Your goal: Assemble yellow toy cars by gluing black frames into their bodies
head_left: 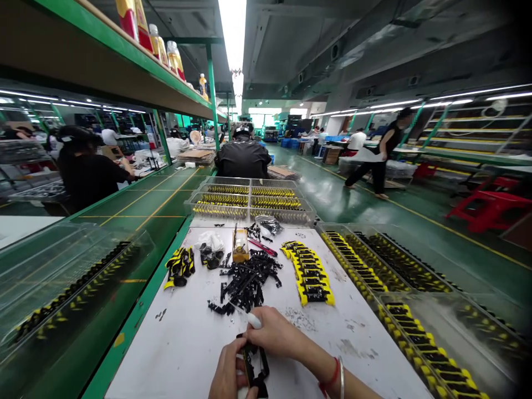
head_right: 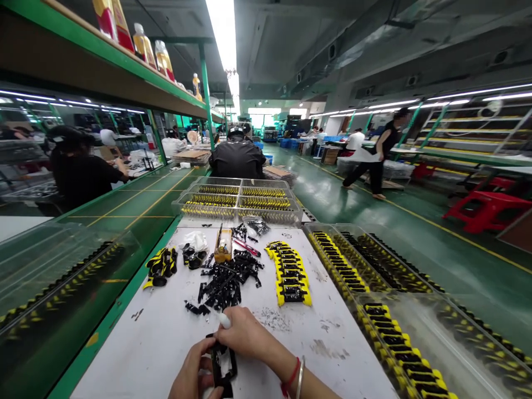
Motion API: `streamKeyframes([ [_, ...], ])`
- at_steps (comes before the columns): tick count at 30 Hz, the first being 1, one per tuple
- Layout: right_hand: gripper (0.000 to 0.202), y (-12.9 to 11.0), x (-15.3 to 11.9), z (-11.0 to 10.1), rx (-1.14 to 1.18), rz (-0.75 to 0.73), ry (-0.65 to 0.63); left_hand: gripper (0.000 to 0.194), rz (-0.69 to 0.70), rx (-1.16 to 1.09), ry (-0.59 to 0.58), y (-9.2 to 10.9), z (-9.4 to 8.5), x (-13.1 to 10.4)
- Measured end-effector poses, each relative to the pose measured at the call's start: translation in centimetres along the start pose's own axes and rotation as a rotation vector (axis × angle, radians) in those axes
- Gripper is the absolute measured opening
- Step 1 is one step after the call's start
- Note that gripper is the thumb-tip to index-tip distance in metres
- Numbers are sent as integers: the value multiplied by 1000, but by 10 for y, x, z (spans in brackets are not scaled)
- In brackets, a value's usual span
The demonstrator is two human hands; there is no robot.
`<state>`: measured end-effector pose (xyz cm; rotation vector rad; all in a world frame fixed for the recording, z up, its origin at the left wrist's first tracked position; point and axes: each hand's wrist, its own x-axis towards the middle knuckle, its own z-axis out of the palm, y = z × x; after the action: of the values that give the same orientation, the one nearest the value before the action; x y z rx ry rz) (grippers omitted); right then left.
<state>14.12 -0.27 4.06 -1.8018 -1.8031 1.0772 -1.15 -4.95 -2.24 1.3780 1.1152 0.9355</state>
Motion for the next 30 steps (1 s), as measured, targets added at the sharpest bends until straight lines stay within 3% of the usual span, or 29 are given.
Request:
streamKeyframes([
  [4,10,0,2,-4,78,-61,-37,51,36,96,22,17,-4,-3],
  [8,23,6,4,-12,335,-66,-31,50,-157,37,50,33,-11,7],
  [13,40,13,4,-20,507,-194,2,51,-214,-60,116,28,-12,25],
  [15,39,13,2,-20,483,-203,81,52,-231,-63,140,25,-11,28],
  [21,22,17,-1,-12,239,-412,575,51,-242,-14,148,28,-9,25],
  [25,9,25,-6,-4,103,-523,634,51,-238,38,161,29,-8,27],
  [30,7,26,-11,0,-31,-637,631,53,-243,73,165,26,-7,28],
])
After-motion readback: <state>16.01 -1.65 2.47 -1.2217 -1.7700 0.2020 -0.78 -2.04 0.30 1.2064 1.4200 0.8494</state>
